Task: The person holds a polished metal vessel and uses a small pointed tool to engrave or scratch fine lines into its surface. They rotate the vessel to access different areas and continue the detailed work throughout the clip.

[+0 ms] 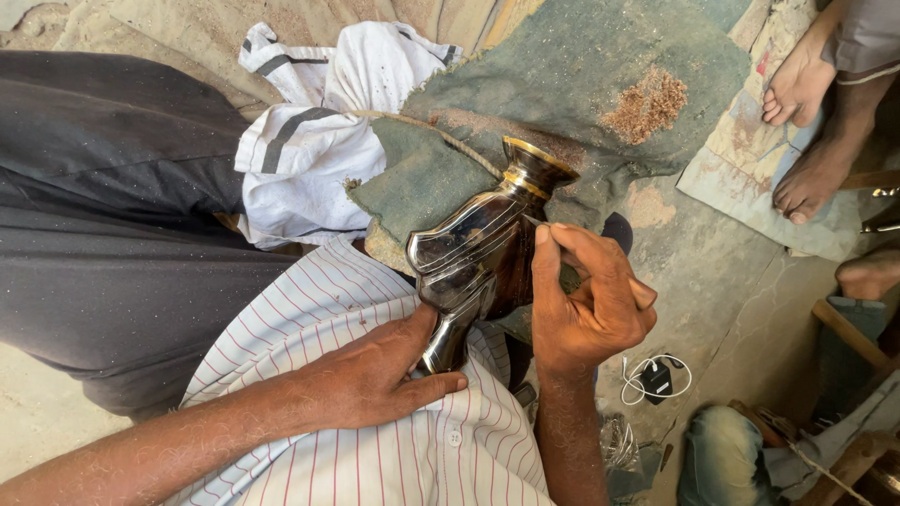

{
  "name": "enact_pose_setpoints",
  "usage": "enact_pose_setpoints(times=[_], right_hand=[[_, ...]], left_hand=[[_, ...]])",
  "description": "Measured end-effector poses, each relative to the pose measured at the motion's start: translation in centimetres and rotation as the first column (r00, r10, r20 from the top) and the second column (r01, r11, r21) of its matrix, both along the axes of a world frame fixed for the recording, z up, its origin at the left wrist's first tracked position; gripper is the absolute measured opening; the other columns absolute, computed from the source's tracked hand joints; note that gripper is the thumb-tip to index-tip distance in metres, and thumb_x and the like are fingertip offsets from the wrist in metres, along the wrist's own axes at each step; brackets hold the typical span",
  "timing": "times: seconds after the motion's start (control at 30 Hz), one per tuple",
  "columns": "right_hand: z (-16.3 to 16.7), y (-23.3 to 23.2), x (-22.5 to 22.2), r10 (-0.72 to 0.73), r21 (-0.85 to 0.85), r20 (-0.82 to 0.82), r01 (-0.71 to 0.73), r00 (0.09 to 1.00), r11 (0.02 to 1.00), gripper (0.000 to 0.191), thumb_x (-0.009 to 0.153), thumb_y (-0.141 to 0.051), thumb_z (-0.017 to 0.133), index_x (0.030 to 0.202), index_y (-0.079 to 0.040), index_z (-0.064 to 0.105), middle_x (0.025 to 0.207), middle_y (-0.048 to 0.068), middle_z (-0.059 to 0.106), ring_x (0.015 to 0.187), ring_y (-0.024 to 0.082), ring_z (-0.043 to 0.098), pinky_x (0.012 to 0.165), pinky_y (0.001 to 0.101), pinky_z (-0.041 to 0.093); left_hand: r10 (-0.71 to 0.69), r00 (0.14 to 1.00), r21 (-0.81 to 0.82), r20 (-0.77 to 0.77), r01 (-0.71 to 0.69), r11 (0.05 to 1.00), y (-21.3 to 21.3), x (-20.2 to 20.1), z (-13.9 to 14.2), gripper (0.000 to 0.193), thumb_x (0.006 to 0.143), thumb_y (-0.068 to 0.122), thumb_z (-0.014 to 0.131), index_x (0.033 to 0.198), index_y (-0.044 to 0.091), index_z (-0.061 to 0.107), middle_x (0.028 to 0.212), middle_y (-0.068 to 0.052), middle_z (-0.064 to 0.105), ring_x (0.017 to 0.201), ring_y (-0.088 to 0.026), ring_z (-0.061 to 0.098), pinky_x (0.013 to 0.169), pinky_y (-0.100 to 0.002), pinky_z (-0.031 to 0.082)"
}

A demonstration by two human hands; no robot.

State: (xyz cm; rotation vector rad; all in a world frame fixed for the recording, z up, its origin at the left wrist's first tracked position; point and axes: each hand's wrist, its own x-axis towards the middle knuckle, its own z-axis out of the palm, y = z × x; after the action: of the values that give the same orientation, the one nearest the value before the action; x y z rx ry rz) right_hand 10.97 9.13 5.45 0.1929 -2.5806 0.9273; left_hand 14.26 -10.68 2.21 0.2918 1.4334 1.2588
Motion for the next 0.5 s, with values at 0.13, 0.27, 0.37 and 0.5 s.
enact_pose_setpoints(times=[0.13, 0.27, 0.37, 0.5], right_hand=[[-0.01, -0.08, 0.03, 0.018, -0.021, -0.003, -0.018, 1.0, 1.0, 0.019, 0.096, 0.01, 0.081, 0.108, 0.0, 0.072, 0.103, 0.012, 0.077, 0.082, 0.012, 0.075, 0.066, 0.0191, 0.06], [-0.08, -0.07, -0.07, 0.027, -0.004, -0.017, -0.027, 0.999, 1.0, 0.02, 0.094, 0.012, 0.082, 0.107, 0.0, 0.072, 0.101, 0.012, 0.077, 0.082, 0.013, 0.075, 0.065, 0.0189, 0.058], [-0.11, -0.01, 0.0, 0.016, 0.014, -0.01, -0.016, 1.0, 1.0, 0.021, 0.091, 0.012, 0.083, 0.105, 0.0, 0.073, 0.099, 0.013, 0.078, 0.083, 0.015, 0.075, 0.061, 0.0173, 0.053], [-0.42, 0.18, 0.32, 0.084, 0.009, -0.045, -0.084, 0.995, 0.996, 0.023, 0.097, 0.012, 0.083, 0.111, -0.002, 0.072, 0.1, 0.011, 0.077, 0.09, 0.016, 0.077, 0.077, 0.0233, 0.061]], left_hand=[[0.051, 0.996, 0.075, -0.077, -0.045, 0.996, 0.0, -0.01, -0.06, 0.069, 0.097, 0.045, 0.061, 0.133, -0.008, 0.037, 0.107, -0.026, 0.064, 0.102, -0.031, 0.07, 0.083, -0.041, 0.06], [-0.065, 0.998, -0.056, -0.012, 0.064, 0.996, -0.17, 0.06, -0.04, 0.071, 0.094, 0.048, 0.058, 0.138, -0.004, 0.037, 0.103, -0.025, 0.065, 0.097, -0.031, 0.071, 0.08, -0.043, 0.06], [-0.05, 0.998, -0.032, -0.027, 0.049, 0.998, -0.17, 0.13, -0.16, 0.071, 0.094, 0.048, 0.058, 0.137, -0.005, 0.036, 0.104, -0.025, 0.064, 0.099, -0.031, 0.069, 0.082, -0.043, 0.06], [0.003, 0.996, 0.022, -0.094, -0.001, 1.0, -0.15, 0.29, -0.4, 0.071, 0.096, 0.048, 0.06, 0.133, -0.008, 0.037, 0.105, -0.026, 0.063, 0.103, -0.031, 0.068, 0.086, -0.043, 0.059]])
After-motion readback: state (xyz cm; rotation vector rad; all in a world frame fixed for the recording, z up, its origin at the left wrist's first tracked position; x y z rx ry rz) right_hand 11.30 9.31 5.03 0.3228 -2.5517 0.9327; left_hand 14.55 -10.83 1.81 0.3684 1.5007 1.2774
